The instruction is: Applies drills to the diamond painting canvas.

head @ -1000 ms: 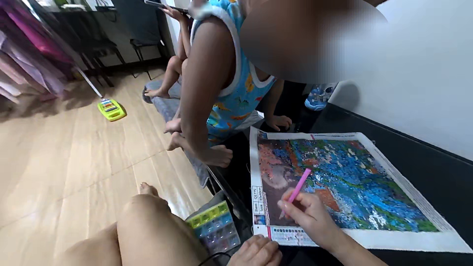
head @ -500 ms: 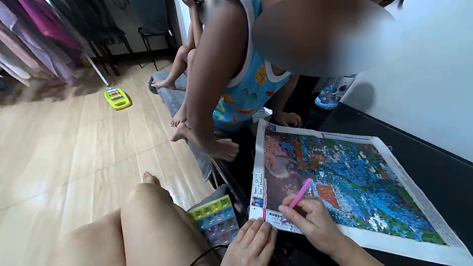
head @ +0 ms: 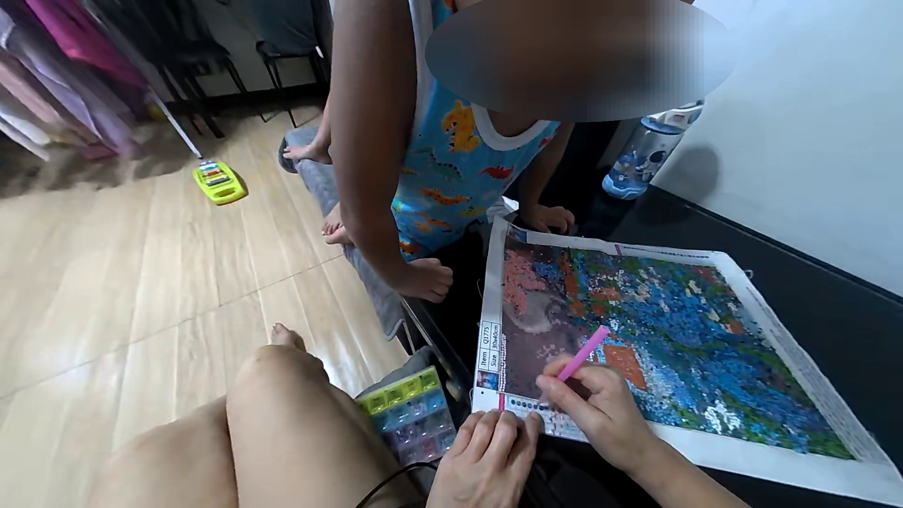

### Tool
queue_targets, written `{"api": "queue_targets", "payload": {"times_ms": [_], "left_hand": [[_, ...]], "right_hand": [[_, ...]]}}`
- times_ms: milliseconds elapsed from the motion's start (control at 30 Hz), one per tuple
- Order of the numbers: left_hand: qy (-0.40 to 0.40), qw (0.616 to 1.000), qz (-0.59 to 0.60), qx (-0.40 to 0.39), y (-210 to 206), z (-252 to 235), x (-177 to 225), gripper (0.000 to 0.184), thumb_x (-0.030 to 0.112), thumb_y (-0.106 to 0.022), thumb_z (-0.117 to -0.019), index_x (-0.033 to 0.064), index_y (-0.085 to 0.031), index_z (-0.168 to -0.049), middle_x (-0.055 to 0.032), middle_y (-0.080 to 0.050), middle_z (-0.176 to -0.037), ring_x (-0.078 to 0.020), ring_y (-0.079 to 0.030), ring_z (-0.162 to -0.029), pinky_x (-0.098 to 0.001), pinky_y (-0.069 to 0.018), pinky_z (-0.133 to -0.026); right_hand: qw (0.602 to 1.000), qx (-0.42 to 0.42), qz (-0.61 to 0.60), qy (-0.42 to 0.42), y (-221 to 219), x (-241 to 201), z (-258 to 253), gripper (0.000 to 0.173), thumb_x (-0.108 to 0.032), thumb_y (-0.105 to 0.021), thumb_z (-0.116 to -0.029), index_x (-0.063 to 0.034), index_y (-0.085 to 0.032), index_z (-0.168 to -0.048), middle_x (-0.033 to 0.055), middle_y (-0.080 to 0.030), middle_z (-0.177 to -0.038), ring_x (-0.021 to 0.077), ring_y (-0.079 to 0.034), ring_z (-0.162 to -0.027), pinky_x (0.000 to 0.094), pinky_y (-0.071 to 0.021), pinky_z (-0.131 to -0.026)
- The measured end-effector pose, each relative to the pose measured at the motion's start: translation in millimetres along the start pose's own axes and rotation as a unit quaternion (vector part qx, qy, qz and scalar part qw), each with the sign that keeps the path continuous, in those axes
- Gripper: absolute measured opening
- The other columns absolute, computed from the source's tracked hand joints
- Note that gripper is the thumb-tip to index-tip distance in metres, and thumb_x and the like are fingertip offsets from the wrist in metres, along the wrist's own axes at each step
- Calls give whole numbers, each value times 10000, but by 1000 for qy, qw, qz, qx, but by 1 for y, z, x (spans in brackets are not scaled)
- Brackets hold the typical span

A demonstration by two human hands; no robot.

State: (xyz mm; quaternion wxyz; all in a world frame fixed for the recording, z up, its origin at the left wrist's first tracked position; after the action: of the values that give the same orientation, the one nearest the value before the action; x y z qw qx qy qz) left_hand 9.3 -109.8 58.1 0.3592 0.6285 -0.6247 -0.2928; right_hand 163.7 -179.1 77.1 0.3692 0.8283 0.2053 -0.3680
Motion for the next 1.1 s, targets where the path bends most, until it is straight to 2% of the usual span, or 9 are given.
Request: {"api": "queue_targets", "payload": {"times_ms": [167,333,433,533,633,800,967,1100], "left_hand": [[-7,1000,-23,-18,0,-2,3,483,47,-639,-827,213,-711,-1275,-49,-692,-1073,-222,-667,-1022,-323,-511,-947],[25,999,-8,-19,1,-5,1,453,31,-627,-797,166,-742,-1214,-29,-689,-1036,-208,-657,-986,-311,-509,-903],[27,999,28,-12,1,-2,-3,477,5,-617,-787,164,-744,-1219,-34,-694,-1053,-212,-659,-1003,-320,-515,-906],[12,1000,17,-15,1,-1,-3,474,15,-618,-815,193,-736,-1238,-35,-687,-1074,-208,-649,-1015,-314,-501,-919],[3,1000,-19,-22,1,-5,0,480,34,-639,-808,221,-733,-1241,-36,-685,-1055,-209,-655,-979,-324,-503,-886],[-4,999,-22,-25,0,-4,-1,476,53,-632,-820,229,-730,-1252,-34,-685,-1060,-205,-652,-981,-317,-500,-884],[-7,1000,-13,-14,1,-3,-2,451,45,-606,-830,227,-740,-1219,-28,-681,-1065,-205,-644,-991,-314,-491,-889],[-7,1000,-10,-13,1,-2,-2,439,41,-606,-828,227,-746,-1200,-29,-681,-1062,-206,-645,-994,-310,-490,-898]], "right_hand": [[1000,2,-6,3,0,1,0,324,-249,-548,-1009,-4,-673,-839,-7,-612,-689,-67,-541,-626,90,-445,-600],[1000,3,-1,4,0,0,-1,322,-245,-552,-1004,1,-671,-834,-4,-612,-686,-68,-541,-625,90,-445,-602],[1000,5,-3,9,0,0,-1,326,-246,-553,-1005,4,-670,-833,-2,-613,-687,-67,-541,-626,87,-445,-603],[1000,4,-1,7,-1,1,-1,329,-256,-552,-1007,-4,-674,-837,-3,-615,-690,-64,-541,-629,91,-444,-605],[1000,3,-1,6,-1,1,0,334,-266,-551,-1008,-7,-677,-839,2,-619,-694,-56,-542,-628,101,-447,-603],[1000,-13,-5,10,-4,-4,0,337,-259,-557,-1009,6,-680,-841,23,-637,-725,-51,-554,-653,97,-454,-628],[997,-41,-4,59,-10,-9,1,335,-235,-552,-1029,10,-673,-836,63,-659,-747,-11,-556,-654,109,-441,-628],[996,-45,6,73,-11,-10,2,333,-244,-552,-1037,1,-676,-848,61,-653,-736,2,-552,-651,117,-440,-633]]}}
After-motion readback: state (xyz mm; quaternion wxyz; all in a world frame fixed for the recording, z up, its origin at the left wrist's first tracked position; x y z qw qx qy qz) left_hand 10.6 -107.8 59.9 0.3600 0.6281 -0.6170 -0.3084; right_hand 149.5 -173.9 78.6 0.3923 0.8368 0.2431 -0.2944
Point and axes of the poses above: each hand's wrist, its own z-axis away from the middle knuckle, its own y-axis out of the back of the hand, x = y × z, the point moved 5 cm from there along -z, towards the middle knuckle
